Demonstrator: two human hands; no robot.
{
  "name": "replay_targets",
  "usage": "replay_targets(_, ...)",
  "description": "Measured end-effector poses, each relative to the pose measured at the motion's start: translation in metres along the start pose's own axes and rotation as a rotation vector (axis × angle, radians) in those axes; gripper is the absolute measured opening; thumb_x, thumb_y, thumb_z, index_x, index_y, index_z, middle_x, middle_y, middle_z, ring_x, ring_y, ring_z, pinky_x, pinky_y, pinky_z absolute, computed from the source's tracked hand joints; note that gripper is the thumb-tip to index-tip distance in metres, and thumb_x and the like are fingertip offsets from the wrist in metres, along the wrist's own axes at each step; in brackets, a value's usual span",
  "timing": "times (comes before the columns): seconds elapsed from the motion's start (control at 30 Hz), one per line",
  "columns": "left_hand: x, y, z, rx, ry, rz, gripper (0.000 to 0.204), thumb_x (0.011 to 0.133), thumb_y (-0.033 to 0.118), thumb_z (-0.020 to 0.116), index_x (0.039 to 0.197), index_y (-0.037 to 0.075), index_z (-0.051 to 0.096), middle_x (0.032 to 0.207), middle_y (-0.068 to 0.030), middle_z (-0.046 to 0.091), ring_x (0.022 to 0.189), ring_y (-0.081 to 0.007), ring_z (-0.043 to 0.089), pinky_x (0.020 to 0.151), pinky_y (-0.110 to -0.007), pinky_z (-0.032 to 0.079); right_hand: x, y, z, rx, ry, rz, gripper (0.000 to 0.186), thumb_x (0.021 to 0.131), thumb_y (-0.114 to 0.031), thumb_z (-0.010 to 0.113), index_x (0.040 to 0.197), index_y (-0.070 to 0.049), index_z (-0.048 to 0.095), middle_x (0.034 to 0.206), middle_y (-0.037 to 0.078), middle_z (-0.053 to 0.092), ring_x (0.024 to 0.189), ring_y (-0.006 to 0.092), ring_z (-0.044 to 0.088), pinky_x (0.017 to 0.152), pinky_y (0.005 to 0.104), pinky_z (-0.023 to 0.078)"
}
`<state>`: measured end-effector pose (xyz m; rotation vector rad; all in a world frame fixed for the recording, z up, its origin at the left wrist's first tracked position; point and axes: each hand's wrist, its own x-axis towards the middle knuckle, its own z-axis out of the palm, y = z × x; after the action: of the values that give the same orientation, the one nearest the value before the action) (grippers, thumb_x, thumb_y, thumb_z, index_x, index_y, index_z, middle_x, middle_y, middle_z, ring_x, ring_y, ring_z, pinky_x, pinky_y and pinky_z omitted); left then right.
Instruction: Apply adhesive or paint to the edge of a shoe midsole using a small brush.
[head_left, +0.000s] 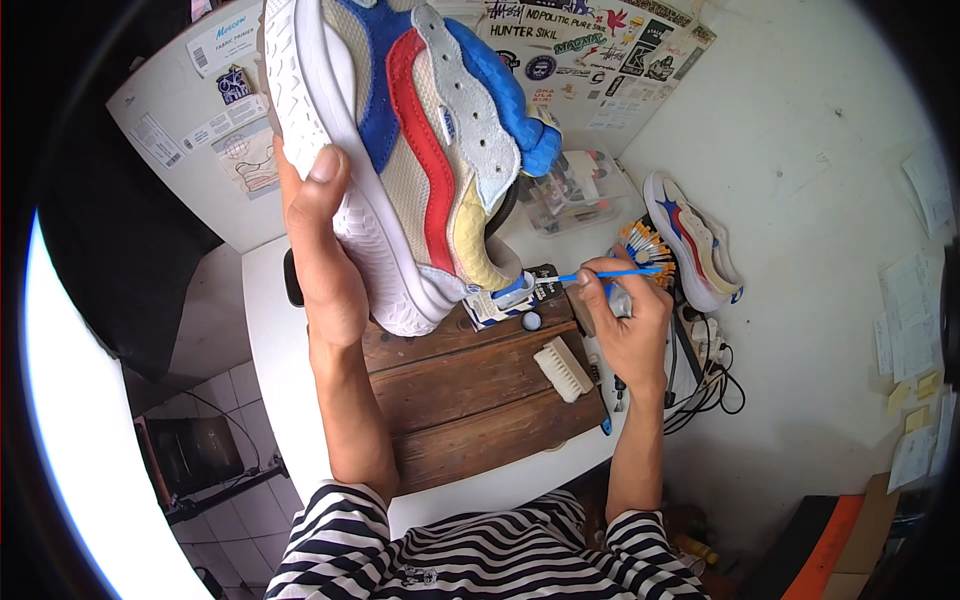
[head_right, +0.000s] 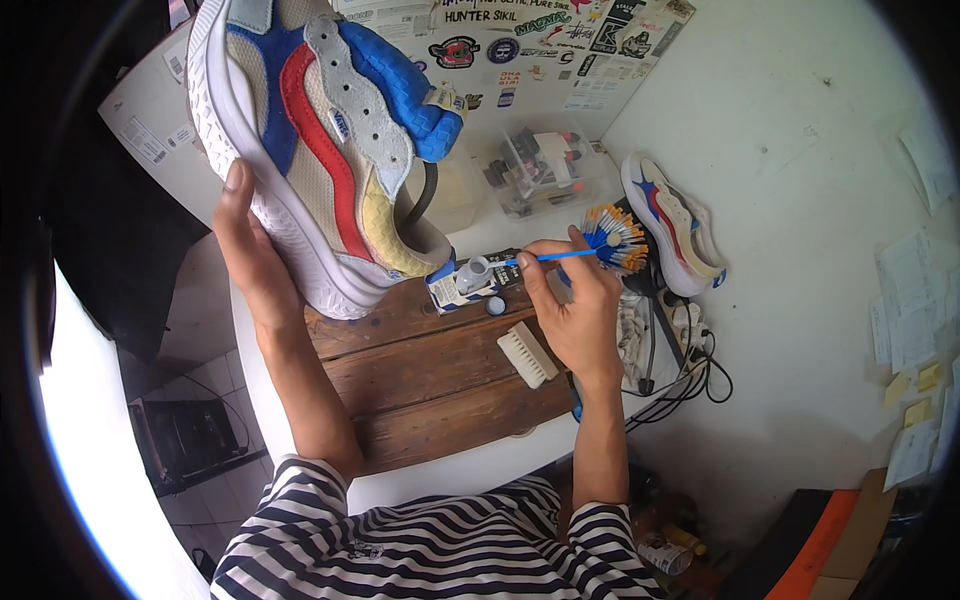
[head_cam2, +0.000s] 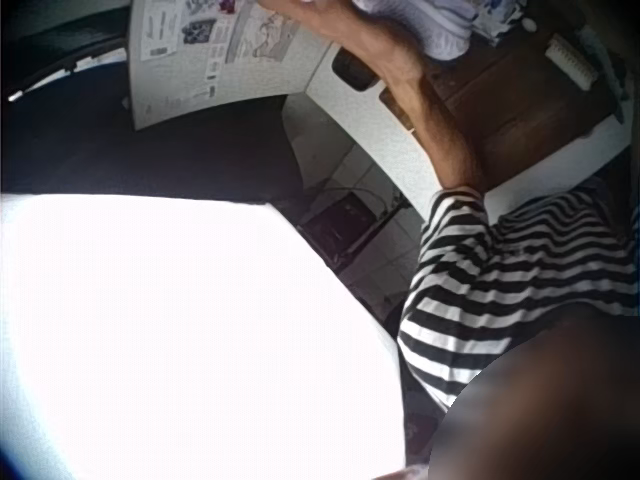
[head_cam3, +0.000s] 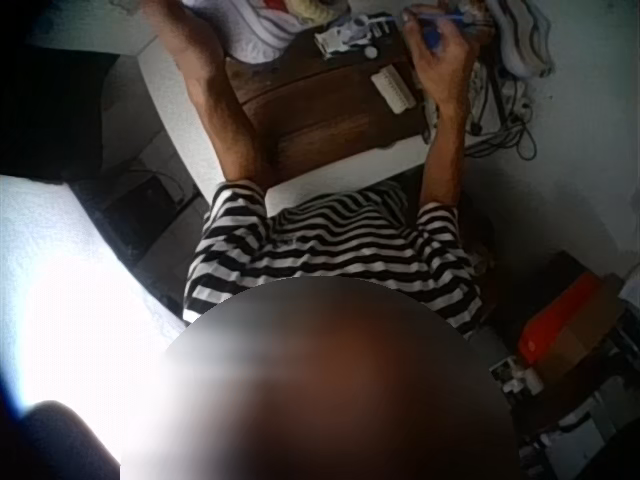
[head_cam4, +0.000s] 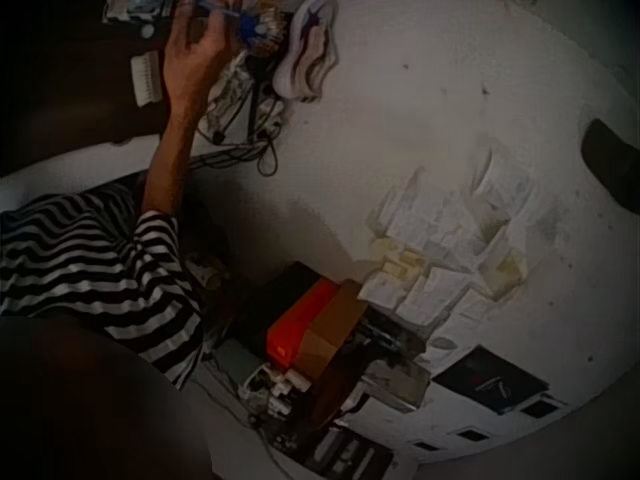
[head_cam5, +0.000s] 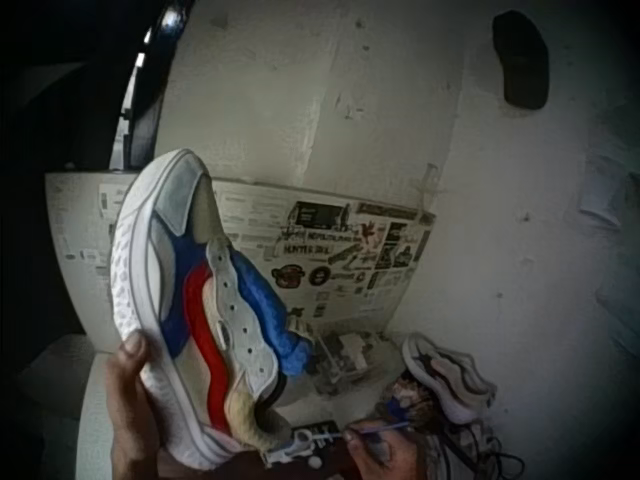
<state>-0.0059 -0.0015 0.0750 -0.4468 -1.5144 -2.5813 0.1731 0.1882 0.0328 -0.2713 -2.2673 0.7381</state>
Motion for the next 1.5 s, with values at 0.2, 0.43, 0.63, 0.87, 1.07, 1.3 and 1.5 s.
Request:
replay_targets(0.2, -0.001, 0.006, 0.012, 0.05, -0.23, 0.049, 0.074, 0.095, 0.047, 0.053, 0.145, -0.005, 0.039, 0.142, -0.0157, 0.047, 0.134, -0.0232, 0.041, 0.115, -0.034, 0.023, -0.01, -0.009, -0.027, 0.336, 0.265, 0.077, 0.012, 0.096, -0.006, 0.06, 0.099, 0.006, 0.061, 0.08, 0.011, 0.069, 0.073, 0.0169, 0.066, 0.107, 0.0487, 0.044)
replay_targets(0.43, -0.018, 0.014, 0.026, 0.091, -0.393, -0.054, 0.08, 0.094, 0.049, 0.052, 0.153, 0.001, 0.028, 0.147, -0.0241, 0.04, 0.137, -0.0312, 0.038, 0.115, -0.04, 0.025, -0.003, -0.058, -0.051, 0.324, 0.518, -0.267, 0.017, 0.102, -0.011, 0.048, 0.106, 0.004, 0.053, 0.085, 0.021, 0.065, 0.066, 0.0201, 0.062, 0.102, 0.0661, 0.043)
replay_targets(0.63, -0.031, 0.015, 0.029, 0.171, -0.607, -0.003, 0.077, 0.097, 0.043, 0.056, 0.154, 0.002, 0.027, 0.151, -0.0265, 0.036, 0.141, -0.0345, 0.035, 0.116, -0.043, 0.026, -0.002, -0.067, -0.051, 0.124, 0.398, -0.41, 0.012, 0.1, -0.008, 0.05, 0.105, 0.003, 0.052, 0.08, 0.021, 0.066, 0.064, 0.0212, 0.064, 0.103, 0.0713, 0.037)
replay_targets(0.87, -0.032, 0.005, 0.031, 0.196, -0.649, 0.038, 0.078, 0.096, 0.046, 0.058, 0.154, 0.002, 0.029, 0.15, -0.0272, 0.036, 0.14, -0.0368, 0.036, 0.115, -0.046, 0.027, -0.01, -0.066, -0.048, 0.101, 0.377, -0.39, 0.011, 0.098, -0.009, 0.057, 0.104, -0.001, 0.054, 0.085, 0.019, 0.071, 0.076, 0.0232, 0.072, 0.107, 0.0684, 0.033)
replay_targets(1.07, -0.032, 0.002, 0.031, 0.19, -0.641, 0.045, 0.077, 0.096, 0.045, 0.058, 0.153, 0.002, 0.03, 0.149, -0.0264, 0.037, 0.14, -0.0366, 0.035, 0.115, -0.046, 0.027, -0.011, -0.063, -0.044, 0.093, 0.365, -0.38, 0.01, 0.097, -0.008, 0.058, 0.104, -0.001, 0.055, 0.086, 0.019, 0.071, 0.077, 0.0228, 0.072, 0.108, 0.0683, 0.033)
replay_targets(1.3, -0.031, 0.002, 0.031, 0.193, -0.643, 0.071, 0.076, 0.096, 0.043, 0.059, 0.153, 0.003, 0.03, 0.148, -0.0256, 0.039, 0.14, -0.0351, 0.037, 0.115, -0.046, 0.028, -0.01, -0.06, -0.043, 0.076, 0.355, -0.378, 0.01, 0.097, -0.008, 0.058, 0.104, -0.001, 0.055, 0.086, 0.019, 0.071, 0.076, 0.0226, 0.071, 0.108, 0.0684, 0.032)
replay_targets(1.5, -0.032, 0.005, 0.033, 0.172, -0.638, 0.047, 0.076, 0.096, 0.042, 0.06, 0.153, 0.003, 0.029, 0.148, -0.0251, 0.039, 0.139, -0.0349, 0.038, 0.115, -0.045, 0.028, -0.01, -0.062, -0.042, 0.074, 0.373, -0.379, 0.01, 0.097, -0.007, 0.058, 0.104, -0.001, 0.055, 0.085, 0.018, 0.071, 0.076, 0.0223, 0.071, 0.107, 0.0692, 0.033)
